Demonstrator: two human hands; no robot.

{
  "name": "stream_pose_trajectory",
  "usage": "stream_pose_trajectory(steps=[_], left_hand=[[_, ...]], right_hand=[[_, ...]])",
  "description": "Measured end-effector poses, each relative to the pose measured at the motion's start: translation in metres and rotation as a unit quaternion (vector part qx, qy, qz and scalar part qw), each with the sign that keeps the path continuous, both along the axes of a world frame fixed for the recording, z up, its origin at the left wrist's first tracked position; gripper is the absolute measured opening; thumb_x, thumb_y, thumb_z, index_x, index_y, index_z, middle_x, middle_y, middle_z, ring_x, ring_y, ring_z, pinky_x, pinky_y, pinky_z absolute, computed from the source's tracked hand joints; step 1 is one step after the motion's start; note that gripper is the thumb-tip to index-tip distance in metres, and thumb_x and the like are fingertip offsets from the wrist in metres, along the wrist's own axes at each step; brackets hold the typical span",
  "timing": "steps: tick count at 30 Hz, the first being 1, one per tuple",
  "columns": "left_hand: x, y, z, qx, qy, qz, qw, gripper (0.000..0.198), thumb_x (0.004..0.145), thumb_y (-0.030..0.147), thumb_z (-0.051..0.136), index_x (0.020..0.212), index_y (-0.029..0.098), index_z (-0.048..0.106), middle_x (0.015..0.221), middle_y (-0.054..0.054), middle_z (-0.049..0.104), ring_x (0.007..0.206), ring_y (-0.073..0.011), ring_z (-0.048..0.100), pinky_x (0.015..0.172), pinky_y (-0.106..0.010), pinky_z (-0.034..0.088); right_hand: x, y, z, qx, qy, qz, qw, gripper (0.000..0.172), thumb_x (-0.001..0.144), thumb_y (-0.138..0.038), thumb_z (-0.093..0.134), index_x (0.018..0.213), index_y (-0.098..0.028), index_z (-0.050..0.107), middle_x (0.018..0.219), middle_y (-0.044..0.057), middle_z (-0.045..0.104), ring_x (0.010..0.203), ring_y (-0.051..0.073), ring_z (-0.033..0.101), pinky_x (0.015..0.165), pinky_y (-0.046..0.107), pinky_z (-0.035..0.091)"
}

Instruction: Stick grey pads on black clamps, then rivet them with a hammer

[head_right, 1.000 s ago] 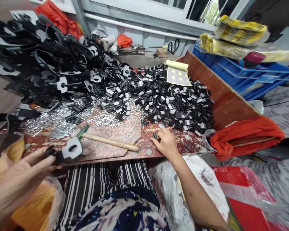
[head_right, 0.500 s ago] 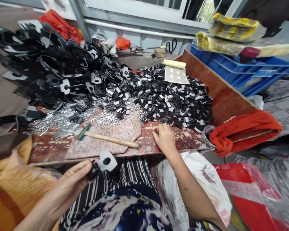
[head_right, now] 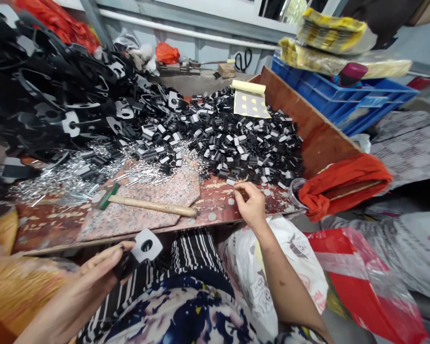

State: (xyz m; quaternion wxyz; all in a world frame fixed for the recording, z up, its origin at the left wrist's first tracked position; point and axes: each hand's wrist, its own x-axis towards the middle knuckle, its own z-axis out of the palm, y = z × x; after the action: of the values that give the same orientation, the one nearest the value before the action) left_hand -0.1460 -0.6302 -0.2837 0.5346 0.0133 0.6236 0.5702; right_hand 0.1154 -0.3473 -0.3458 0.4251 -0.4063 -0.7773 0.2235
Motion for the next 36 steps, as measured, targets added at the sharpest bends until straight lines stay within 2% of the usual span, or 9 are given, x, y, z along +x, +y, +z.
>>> stream_pose_trajectory(steps=[4,7,10,13,15,17,20,26,36], left_hand=[[0.004,0.000,-0.001,-0.011,-0.017,0.005,1.000,0.050,0.058,0.049,0.097,0.097,0.022,0.081,0.098,-0.006,0.081,0.087,-0.0256,0.073,0.073,-0.029,0.057],[0.005,-0.002,-0.007,-0.012,-0.023,0.016,1.000,0.051,0.057,0.047,0.099,0.098,0.023,0.082,0.096,-0.005,0.079,0.084,-0.0231,0.071,0.068,-0.027,0.055],[0.003,-0.005,-0.013,-0.008,-0.017,0.001,1.000,0.049,0.058,0.047,0.098,0.097,0.022,0.082,0.099,-0.006,0.078,0.080,-0.0207,0.068,0.064,-0.025,0.052],[0.001,-0.007,-0.015,-0.001,0.010,-0.019,1.000,0.045,0.062,0.048,0.096,0.095,0.021,0.083,0.110,-0.008,0.076,0.083,-0.0204,0.066,0.065,-0.026,0.052],[0.000,-0.005,-0.014,0.010,0.038,-0.026,0.999,0.042,0.064,0.048,0.095,0.095,0.022,0.084,0.113,-0.008,0.074,0.085,-0.0193,0.064,0.067,-0.025,0.052],[0.000,0.000,-0.013,0.030,0.063,-0.049,0.996,0.037,0.066,0.048,0.094,0.092,0.022,0.085,0.114,-0.008,0.071,0.088,-0.0191,0.061,0.067,-0.024,0.052],[0.004,0.018,-0.010,0.075,0.095,-0.071,0.990,0.033,0.065,0.047,0.094,0.079,0.019,0.083,0.114,-0.010,0.065,0.090,-0.0202,0.058,0.065,-0.024,0.054],[0.021,0.060,-0.006,0.170,0.056,-0.075,0.981,0.030,0.069,0.044,0.092,0.082,0.020,0.082,0.105,-0.008,0.060,0.089,-0.0201,0.056,0.067,-0.030,0.062],[0.019,0.063,-0.001,0.234,0.040,-0.058,0.970,0.028,0.073,0.043,0.090,0.080,0.018,0.082,0.102,-0.007,0.058,0.089,-0.0179,0.058,0.067,-0.025,0.062]], right_hand=[[-0.013,0.010,0.011,0.075,-0.064,-0.008,0.995,0.017,0.095,-0.018,0.057,0.097,-0.022,0.073,0.094,0.006,0.076,0.086,0.022,0.068,0.081,0.036,0.056],[-0.026,0.031,0.017,0.170,-0.193,0.086,0.962,0.036,0.093,-0.003,0.051,0.112,-0.022,0.075,0.125,0.008,0.076,0.114,0.027,0.063,0.099,0.045,0.052],[-0.039,0.060,0.016,0.195,-0.290,0.186,0.918,0.042,0.093,-0.001,0.053,0.122,-0.023,0.074,0.142,0.006,0.069,0.126,0.030,0.058,0.102,0.050,0.050],[-0.047,0.084,0.015,0.177,-0.305,0.238,0.905,0.033,0.094,-0.005,0.058,0.113,-0.022,0.078,0.130,0.007,0.076,0.117,0.026,0.064,0.100,0.046,0.052],[-0.049,0.088,0.019,0.169,-0.275,0.224,0.920,0.033,0.093,-0.005,0.056,0.108,-0.022,0.080,0.116,0.008,0.080,0.109,0.025,0.068,0.100,0.046,0.053],[-0.052,0.075,0.027,0.163,-0.205,0.180,0.948,0.035,0.092,-0.005,0.054,0.106,-0.022,0.081,0.105,0.008,0.081,0.104,0.025,0.070,0.099,0.047,0.054],[-0.064,0.025,0.043,0.117,-0.071,0.130,0.982,0.029,0.091,-0.012,0.059,0.104,-0.025,0.081,0.099,0.006,0.080,0.100,0.025,0.071,0.098,0.049,0.056],[-0.108,-0.084,0.051,0.008,0.014,0.235,0.972,0.026,0.095,-0.015,0.061,0.106,-0.032,0.077,0.094,0.000,0.079,0.090,0.021,0.071,0.120,0.064,0.037],[-0.123,-0.111,0.046,0.032,0.053,0.230,0.971,0.043,0.097,-0.014,0.051,0.123,-0.038,0.074,0.094,0.000,0.076,0.094,0.024,0.070,0.123,0.068,0.029]])
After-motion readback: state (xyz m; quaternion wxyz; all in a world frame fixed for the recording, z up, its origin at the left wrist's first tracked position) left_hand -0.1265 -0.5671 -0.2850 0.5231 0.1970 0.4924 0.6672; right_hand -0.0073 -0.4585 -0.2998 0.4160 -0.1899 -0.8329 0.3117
